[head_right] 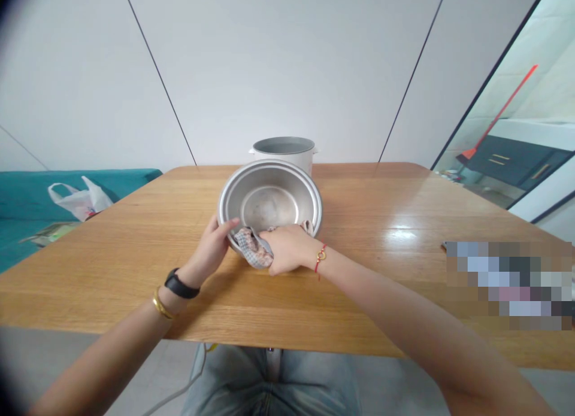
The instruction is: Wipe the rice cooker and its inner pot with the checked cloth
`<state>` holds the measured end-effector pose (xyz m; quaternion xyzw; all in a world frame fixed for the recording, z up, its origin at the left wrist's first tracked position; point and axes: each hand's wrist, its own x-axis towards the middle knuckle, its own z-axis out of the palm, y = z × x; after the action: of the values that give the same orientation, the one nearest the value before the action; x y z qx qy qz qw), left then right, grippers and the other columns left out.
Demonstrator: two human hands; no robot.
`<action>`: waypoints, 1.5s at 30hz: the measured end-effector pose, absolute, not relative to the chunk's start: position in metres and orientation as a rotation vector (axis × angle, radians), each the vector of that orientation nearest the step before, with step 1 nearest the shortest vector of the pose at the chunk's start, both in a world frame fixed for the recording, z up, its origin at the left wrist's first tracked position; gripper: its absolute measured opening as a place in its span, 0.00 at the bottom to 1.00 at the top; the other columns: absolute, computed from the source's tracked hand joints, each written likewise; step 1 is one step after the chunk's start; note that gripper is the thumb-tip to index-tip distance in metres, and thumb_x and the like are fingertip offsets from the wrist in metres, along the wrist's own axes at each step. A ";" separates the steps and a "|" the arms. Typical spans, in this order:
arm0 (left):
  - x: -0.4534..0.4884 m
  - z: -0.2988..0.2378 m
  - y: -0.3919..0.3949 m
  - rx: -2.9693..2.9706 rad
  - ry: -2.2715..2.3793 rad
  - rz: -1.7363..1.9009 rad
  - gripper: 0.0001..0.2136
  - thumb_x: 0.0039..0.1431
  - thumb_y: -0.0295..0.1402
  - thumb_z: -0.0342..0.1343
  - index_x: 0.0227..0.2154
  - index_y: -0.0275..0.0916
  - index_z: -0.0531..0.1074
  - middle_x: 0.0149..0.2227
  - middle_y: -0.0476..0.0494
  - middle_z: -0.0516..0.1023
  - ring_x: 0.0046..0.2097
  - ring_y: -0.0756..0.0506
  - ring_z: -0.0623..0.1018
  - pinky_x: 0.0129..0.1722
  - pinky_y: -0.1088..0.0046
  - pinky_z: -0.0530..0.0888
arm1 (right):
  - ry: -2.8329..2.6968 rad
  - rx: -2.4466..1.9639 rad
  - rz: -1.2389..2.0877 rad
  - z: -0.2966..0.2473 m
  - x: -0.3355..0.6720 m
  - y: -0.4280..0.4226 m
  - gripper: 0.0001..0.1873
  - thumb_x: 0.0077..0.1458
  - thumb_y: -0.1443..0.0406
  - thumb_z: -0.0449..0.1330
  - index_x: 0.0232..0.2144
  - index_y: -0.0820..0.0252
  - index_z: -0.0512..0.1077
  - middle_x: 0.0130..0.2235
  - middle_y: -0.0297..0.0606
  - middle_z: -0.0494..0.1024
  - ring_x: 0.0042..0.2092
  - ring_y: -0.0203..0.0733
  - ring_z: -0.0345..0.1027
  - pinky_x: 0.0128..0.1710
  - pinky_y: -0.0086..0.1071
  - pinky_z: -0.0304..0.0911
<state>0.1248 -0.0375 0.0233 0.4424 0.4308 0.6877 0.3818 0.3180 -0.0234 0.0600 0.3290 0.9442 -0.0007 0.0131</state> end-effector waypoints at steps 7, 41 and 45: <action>0.134 0.031 -0.048 0.959 1.079 1.800 0.19 0.34 0.23 0.58 0.36 0.38 0.74 0.33 0.50 0.77 0.35 0.48 0.73 0.32 0.76 0.70 | 2.902 0.947 0.091 0.054 0.330 -0.023 0.26 0.46 0.57 0.65 0.49 0.56 0.71 0.41 0.45 0.82 0.43 0.58 0.77 0.49 0.50 0.61; 0.162 0.071 -0.084 0.958 0.813 1.740 0.24 0.30 0.20 0.55 0.37 0.38 0.75 0.33 0.50 0.78 0.33 0.48 0.73 0.31 0.78 0.70 | 2.883 1.556 0.466 0.091 0.322 -0.012 0.26 0.67 0.71 0.45 0.62 0.67 0.69 0.60 0.61 0.71 0.58 0.68 0.66 0.50 0.55 0.66; 0.161 0.076 -0.079 1.125 0.805 1.789 0.24 0.31 0.20 0.57 0.38 0.38 0.78 0.32 0.50 0.78 0.34 0.48 0.72 0.32 0.78 0.69 | 2.834 1.368 0.070 0.087 0.324 -0.028 0.14 0.61 0.73 0.56 0.40 0.66 0.82 0.44 0.54 0.82 0.48 0.56 0.77 0.47 0.40 0.68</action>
<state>0.1610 -0.0794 0.0757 0.4500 0.3223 0.7156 0.4261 0.3243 -0.0282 0.0867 0.4346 0.9004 0.0223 -0.0033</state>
